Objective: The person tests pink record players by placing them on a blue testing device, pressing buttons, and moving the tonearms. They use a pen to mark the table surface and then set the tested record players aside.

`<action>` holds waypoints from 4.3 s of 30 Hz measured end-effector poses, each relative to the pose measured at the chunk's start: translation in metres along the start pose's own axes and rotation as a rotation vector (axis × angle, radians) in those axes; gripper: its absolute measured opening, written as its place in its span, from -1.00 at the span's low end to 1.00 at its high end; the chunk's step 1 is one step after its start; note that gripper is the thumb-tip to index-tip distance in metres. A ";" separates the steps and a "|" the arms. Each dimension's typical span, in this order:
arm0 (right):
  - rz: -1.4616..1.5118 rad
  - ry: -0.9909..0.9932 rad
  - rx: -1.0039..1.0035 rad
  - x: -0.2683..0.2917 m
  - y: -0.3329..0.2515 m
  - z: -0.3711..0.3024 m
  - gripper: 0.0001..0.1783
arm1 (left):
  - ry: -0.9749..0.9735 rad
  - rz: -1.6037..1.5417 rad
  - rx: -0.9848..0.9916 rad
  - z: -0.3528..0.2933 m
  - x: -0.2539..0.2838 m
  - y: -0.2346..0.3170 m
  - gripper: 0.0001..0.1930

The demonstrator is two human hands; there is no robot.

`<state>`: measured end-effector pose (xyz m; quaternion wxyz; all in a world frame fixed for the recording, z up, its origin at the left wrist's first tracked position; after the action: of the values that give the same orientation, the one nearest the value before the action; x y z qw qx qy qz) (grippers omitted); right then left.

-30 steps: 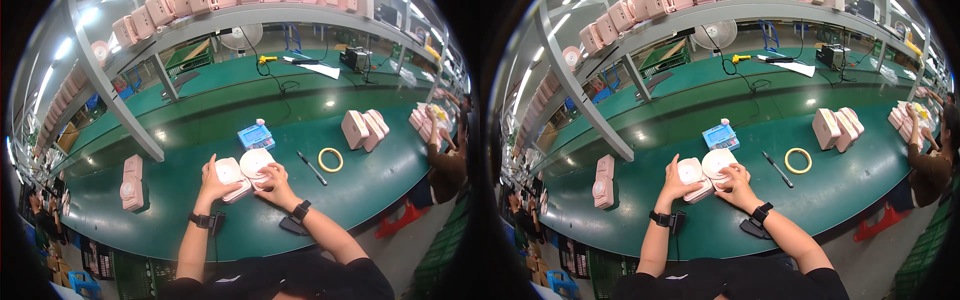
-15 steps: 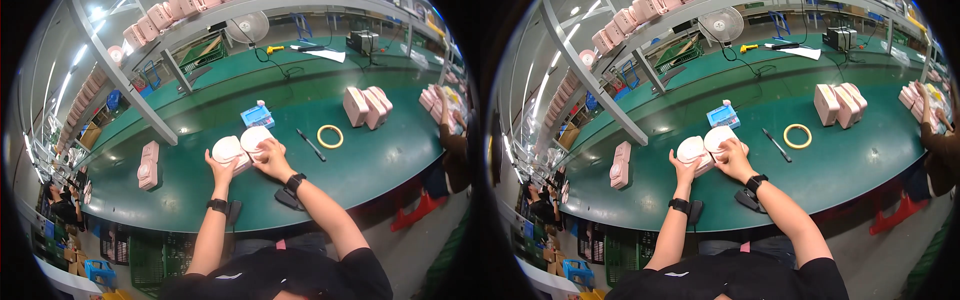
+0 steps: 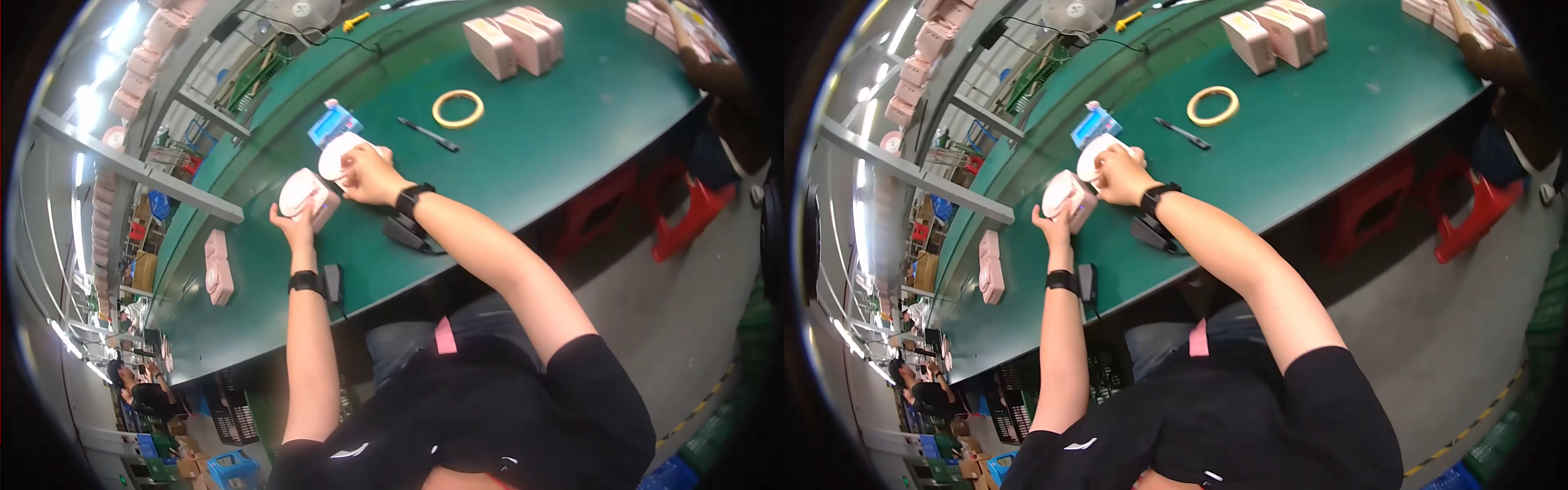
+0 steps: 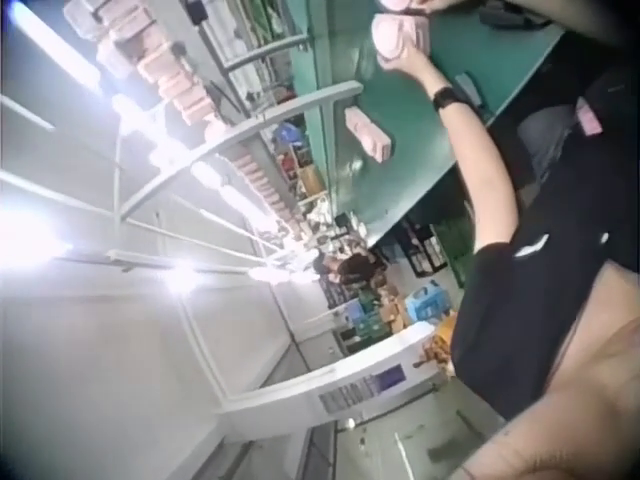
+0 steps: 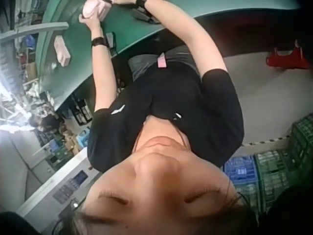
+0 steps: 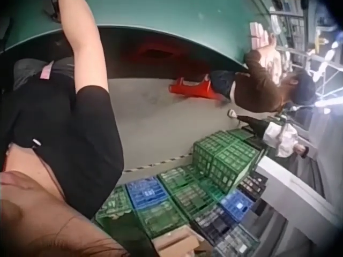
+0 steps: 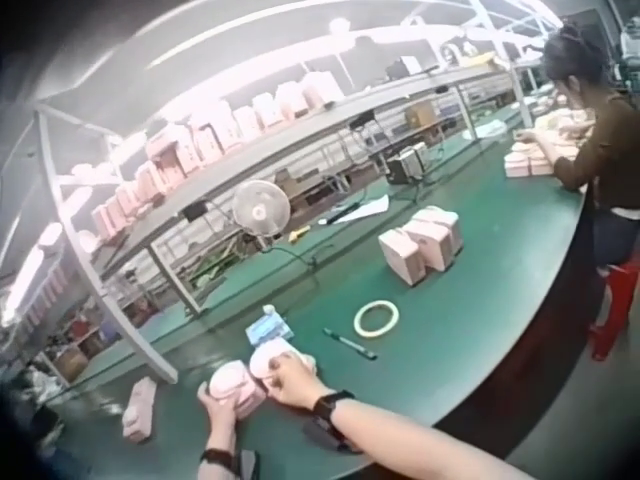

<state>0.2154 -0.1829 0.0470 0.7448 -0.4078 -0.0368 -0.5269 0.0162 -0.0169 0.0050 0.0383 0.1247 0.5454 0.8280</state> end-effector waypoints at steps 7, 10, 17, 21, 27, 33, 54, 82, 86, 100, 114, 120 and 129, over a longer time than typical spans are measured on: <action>-0.029 0.081 0.022 0.020 0.004 -0.021 -0.82 | -0.088 -0.198 -0.003 -0.001 -0.020 0.013 -0.14; 0.049 0.125 -0.139 0.032 0.009 -0.012 -0.82 | -0.079 -0.111 -0.108 0.012 -0.002 0.007 -0.19; 0.022 0.090 -0.104 0.027 -0.005 -0.014 -0.82 | -0.133 -0.292 -0.022 0.022 0.019 -0.020 -0.18; 0.031 0.125 -0.056 0.031 0.003 -0.017 -0.84 | -0.125 -0.301 0.003 0.007 0.003 -0.010 -0.22; 0.193 0.162 -0.199 0.038 0.010 -0.014 -0.78 | -0.243 -0.484 0.126 -0.010 0.013 0.007 -0.29; 0.204 0.310 -0.322 0.067 0.021 -0.007 -0.84 | -0.274 -0.472 0.093 -0.012 0.012 0.013 -0.29; 1.089 0.976 -0.583 0.149 0.153 -0.040 -0.82 | -0.286 -0.515 0.071 -0.012 0.008 0.007 -0.41; 0.018 0.379 -0.304 0.193 0.185 0.024 -0.40 | -0.710 -0.335 -0.008 -0.002 -0.019 0.020 -0.42; -0.081 0.468 -0.366 0.216 0.244 0.030 -0.22 | -0.650 -0.404 0.073 -0.006 -0.010 0.019 -0.38; -0.802 0.256 -0.512 0.294 0.325 -0.005 -0.25 | -0.680 -0.413 0.057 -0.012 -0.012 0.020 -0.30; -0.608 0.507 -0.595 0.316 0.325 -0.041 -0.35 | -0.653 -0.424 0.165 -0.012 -0.010 0.016 -0.22; -0.605 0.673 -0.569 0.341 0.307 -0.043 -0.33 | -0.611 -0.508 0.208 -0.010 -0.019 0.009 -0.25; -0.628 0.497 0.010 0.196 0.110 0.045 -0.50 | -0.539 -0.832 0.349 -0.006 0.005 0.006 -0.48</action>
<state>0.4082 -0.2889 0.1096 0.5357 -0.2333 0.0191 -0.8113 0.0104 -0.0232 0.0089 0.4814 0.1109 0.6494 0.5781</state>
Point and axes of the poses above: each hand's wrist, its own z-axis towards the middle knuckle, its own x-axis out of the back of the hand, y = z × x, the point moved 8 cm from there along z, towards the middle knuckle, and after that the axes turned 11 degrees about -z, right-handed, at the moved point
